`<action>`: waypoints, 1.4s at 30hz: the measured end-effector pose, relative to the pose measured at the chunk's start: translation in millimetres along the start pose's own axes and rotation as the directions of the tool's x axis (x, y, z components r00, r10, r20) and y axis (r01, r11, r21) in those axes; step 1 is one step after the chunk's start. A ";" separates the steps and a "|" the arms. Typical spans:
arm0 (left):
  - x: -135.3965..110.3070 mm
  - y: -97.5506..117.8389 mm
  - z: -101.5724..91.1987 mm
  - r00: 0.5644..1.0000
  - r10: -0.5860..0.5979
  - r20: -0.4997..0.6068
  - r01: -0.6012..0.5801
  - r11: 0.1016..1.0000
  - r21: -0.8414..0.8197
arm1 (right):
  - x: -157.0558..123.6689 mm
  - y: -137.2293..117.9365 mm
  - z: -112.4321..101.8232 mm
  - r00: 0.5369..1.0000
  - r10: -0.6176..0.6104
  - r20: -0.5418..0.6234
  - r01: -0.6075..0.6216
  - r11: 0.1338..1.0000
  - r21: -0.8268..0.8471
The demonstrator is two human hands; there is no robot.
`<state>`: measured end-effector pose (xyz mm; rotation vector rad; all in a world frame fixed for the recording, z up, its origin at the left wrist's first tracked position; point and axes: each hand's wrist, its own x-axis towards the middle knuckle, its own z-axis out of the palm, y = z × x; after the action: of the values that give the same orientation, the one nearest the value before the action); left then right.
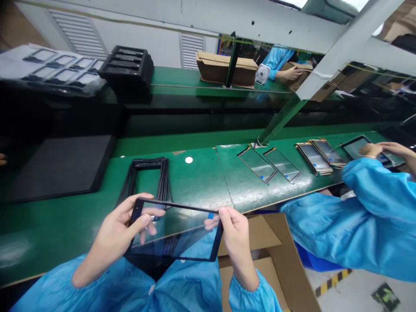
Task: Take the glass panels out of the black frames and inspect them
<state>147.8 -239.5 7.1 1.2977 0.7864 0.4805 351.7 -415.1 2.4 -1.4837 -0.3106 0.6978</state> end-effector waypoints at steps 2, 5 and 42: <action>-0.5 -3.2 -1.4 1.000 0.004 -0.006 -0.005 1.000 -0.007 | -2.0 -0.8 0.5 1.000 -0.014 0.000 0.014 1.000 0.008; 0.2 -6.6 -4.4 1.000 0.004 -0.015 -0.004 1.000 0.009 | -4.2 0.7 -1.9 0.998 -0.047 0.036 0.046 0.998 0.033; -4.4 15.3 22.7 0.970 -0.185 0.159 0.197 0.978 -0.069 | -0.2 -1.8 26.0 0.985 0.037 0.168 -0.040 0.999 0.017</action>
<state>163.5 -254.2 24.6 1.1524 0.7464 0.2539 336.6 -394.4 6.6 -1.4176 -0.4036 0.8570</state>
